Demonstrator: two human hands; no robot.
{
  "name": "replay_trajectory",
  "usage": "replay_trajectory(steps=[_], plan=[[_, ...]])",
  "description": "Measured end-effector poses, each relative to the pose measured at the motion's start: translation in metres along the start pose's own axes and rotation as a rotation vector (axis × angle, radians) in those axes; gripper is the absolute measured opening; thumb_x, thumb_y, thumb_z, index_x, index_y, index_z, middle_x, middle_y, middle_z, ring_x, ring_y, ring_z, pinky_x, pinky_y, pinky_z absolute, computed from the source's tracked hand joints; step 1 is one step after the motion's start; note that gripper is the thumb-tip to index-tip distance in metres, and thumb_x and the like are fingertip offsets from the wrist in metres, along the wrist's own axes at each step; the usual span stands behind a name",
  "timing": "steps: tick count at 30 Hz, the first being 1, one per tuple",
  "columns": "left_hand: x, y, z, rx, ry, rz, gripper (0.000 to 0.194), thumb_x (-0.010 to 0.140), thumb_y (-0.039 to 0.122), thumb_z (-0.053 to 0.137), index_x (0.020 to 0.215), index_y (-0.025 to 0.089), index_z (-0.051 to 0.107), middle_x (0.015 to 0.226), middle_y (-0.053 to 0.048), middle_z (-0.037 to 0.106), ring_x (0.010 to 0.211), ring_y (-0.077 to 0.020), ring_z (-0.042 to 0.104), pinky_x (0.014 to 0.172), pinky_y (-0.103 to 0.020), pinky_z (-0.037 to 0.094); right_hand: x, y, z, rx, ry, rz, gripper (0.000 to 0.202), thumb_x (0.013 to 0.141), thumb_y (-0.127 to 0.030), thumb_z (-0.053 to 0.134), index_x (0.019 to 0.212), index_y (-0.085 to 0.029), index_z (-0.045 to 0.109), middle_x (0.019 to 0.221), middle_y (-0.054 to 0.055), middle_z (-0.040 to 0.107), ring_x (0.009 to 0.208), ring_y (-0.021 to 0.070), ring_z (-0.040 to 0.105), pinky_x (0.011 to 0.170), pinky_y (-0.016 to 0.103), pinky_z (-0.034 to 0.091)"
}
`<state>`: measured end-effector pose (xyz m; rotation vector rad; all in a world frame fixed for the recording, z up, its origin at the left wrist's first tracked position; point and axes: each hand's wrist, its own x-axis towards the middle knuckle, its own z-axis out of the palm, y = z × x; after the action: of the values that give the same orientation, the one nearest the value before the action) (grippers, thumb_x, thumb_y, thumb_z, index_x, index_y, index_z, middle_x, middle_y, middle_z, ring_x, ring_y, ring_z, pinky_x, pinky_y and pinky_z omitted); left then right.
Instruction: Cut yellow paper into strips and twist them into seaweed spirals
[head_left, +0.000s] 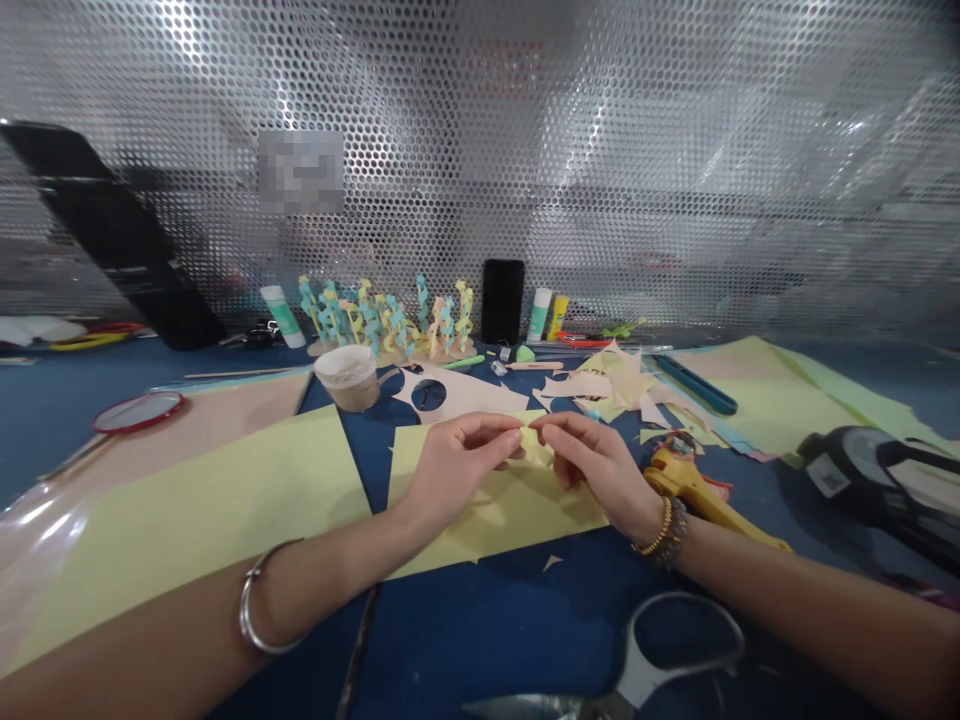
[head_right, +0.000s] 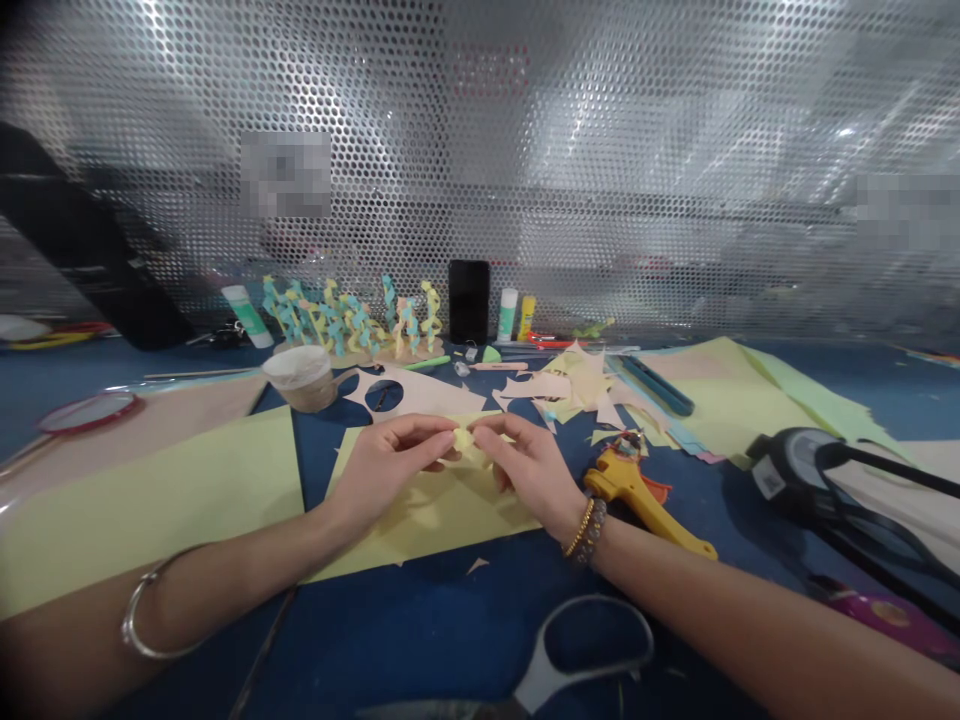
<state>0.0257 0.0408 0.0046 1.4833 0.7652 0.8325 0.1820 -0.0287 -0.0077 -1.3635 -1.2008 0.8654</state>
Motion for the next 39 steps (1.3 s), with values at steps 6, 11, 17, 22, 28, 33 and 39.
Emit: replay_trajectory(steps=[6, 11, 17, 22, 28, 33, 39], plan=[[-0.0013, 0.0005, -0.0003, 0.046, 0.029, 0.051, 0.012, 0.073, 0.026, 0.068, 0.081, 0.018, 0.070, 0.072, -0.001, 0.072, 0.069, -0.0141, 0.068, 0.060, -0.019, 0.053, -0.0014, 0.0008, 0.0012, -0.146, 0.039, -0.002, 0.030, 0.071, -0.044, 0.066, 0.081, -0.015, 0.063, 0.059, -0.003, 0.053, 0.044, 0.0063, 0.039, 0.042, 0.020, 0.030], [-0.0021, -0.0024, -0.0007, 0.058, 0.004, 0.058, 0.014, 0.075, 0.026, 0.066, 0.086, 0.018, 0.070, 0.073, -0.002, 0.072, 0.069, -0.0143, 0.067, 0.061, -0.020, 0.054, -0.0030, 0.0024, 0.0007, -0.210, 0.052, -0.044, 0.030, 0.075, -0.046, 0.062, 0.075, -0.015, 0.063, 0.053, -0.004, 0.047, 0.044, 0.0066, 0.036, 0.043, 0.021, 0.026], [-0.0013, -0.0047, -0.0009, 0.105, -0.012, 0.090, 0.023, 0.072, 0.023, 0.068, 0.094, 0.018, 0.070, 0.080, -0.003, 0.072, 0.077, -0.0152, 0.067, 0.068, -0.022, 0.053, -0.0020, 0.0030, 0.0005, -0.200, 0.051, -0.037, 0.030, 0.076, -0.046, 0.061, 0.076, -0.016, 0.061, 0.052, -0.005, 0.044, 0.044, 0.0069, 0.036, 0.043, 0.021, 0.027], [-0.0007, -0.0063, -0.0013, 0.123, -0.010, 0.110, 0.020, 0.071, 0.024, 0.069, 0.090, 0.019, 0.071, 0.082, -0.003, 0.072, 0.076, -0.0155, 0.066, 0.067, -0.022, 0.053, -0.0008, 0.0008, 0.0021, -0.221, 0.060, -0.042, 0.028, 0.075, -0.043, 0.061, 0.073, -0.015, 0.061, 0.058, -0.003, 0.051, 0.045, 0.0065, 0.037, 0.044, 0.021, 0.029], [-0.0001, -0.0059, -0.0006, 0.067, -0.023, 0.062, 0.016, 0.072, 0.027, 0.069, 0.084, 0.018, 0.071, 0.075, -0.003, 0.072, 0.071, -0.0150, 0.067, 0.063, -0.021, 0.053, -0.0001, 0.0008, 0.0027, -0.229, 0.057, -0.039, 0.026, 0.074, -0.041, 0.061, 0.071, -0.014, 0.061, 0.060, -0.001, 0.054, 0.048, 0.0072, 0.038, 0.045, 0.021, 0.029], [0.0016, -0.0044, -0.0007, 0.061, -0.019, 0.038, 0.014, 0.073, 0.026, 0.068, 0.082, 0.016, 0.071, 0.073, -0.003, 0.072, 0.069, -0.0148, 0.067, 0.061, -0.020, 0.053, -0.0005, 0.0003, 0.0022, -0.223, 0.040, -0.030, 0.027, 0.073, -0.042, 0.062, 0.073, -0.014, 0.062, 0.060, -0.001, 0.054, 0.047, 0.0070, 0.038, 0.045, 0.021, 0.029], [-0.0016, -0.0033, -0.0008, 0.104, -0.026, 0.074, 0.011, 0.073, 0.024, 0.067, 0.082, 0.017, 0.071, 0.072, -0.002, 0.071, 0.069, -0.0142, 0.066, 0.059, -0.019, 0.052, -0.0014, -0.0011, 0.0017, -0.185, 0.017, -0.035, 0.026, 0.077, -0.040, 0.059, 0.074, -0.015, 0.065, 0.058, -0.003, 0.050, 0.047, 0.0064, 0.038, 0.046, 0.021, 0.030]])
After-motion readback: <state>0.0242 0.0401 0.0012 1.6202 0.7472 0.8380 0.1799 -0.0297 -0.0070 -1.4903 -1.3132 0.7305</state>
